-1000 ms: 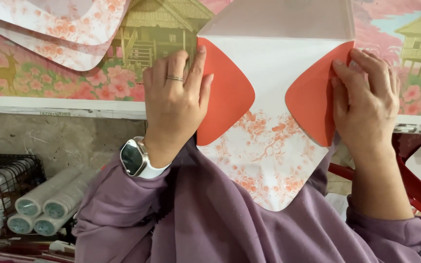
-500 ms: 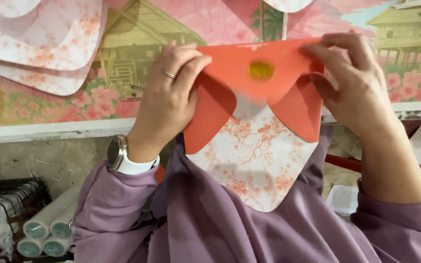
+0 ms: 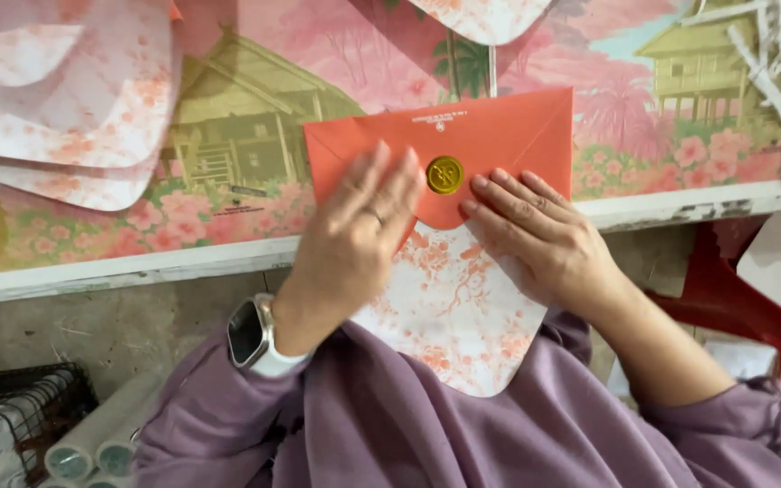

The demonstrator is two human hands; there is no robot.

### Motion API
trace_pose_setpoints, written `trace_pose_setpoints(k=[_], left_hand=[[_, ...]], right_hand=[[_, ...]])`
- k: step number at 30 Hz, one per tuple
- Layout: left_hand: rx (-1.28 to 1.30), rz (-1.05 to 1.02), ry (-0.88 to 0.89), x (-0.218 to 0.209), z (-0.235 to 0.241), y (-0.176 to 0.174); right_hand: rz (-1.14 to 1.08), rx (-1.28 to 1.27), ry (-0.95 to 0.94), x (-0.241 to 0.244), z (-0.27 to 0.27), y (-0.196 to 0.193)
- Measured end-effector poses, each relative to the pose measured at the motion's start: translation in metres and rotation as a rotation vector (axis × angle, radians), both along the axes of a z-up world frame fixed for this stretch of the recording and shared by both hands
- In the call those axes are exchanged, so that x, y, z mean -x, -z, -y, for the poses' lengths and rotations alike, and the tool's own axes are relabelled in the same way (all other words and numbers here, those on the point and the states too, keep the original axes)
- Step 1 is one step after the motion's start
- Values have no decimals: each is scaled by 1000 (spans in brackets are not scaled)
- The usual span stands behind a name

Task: Folding decorative paper wraps and inserting red envelopes to complete the assembly.

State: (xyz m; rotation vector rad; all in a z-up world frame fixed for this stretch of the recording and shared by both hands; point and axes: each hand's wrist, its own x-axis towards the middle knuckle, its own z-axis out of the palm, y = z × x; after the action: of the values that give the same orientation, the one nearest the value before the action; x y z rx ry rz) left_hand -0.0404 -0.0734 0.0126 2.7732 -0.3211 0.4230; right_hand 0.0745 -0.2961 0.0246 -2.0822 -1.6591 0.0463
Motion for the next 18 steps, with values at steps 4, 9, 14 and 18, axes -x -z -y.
trace_pose_setpoints(k=[4, 9, 14, 18], left_hand=[[667, -141, -1, 19, -15, -28], [1109, -238, -400, 30, -20, -3], [1426, -67, -224, 5, -82, -44], [298, 199, -606, -9, -236, -79]], right_hand=[[72, -190, 95, 6, 5, 18], [174, -558, 181, 6, 11, 55], [-28, -660, 276, -14, 18, 40], [152, -499, 291, -51, 3, 8]])
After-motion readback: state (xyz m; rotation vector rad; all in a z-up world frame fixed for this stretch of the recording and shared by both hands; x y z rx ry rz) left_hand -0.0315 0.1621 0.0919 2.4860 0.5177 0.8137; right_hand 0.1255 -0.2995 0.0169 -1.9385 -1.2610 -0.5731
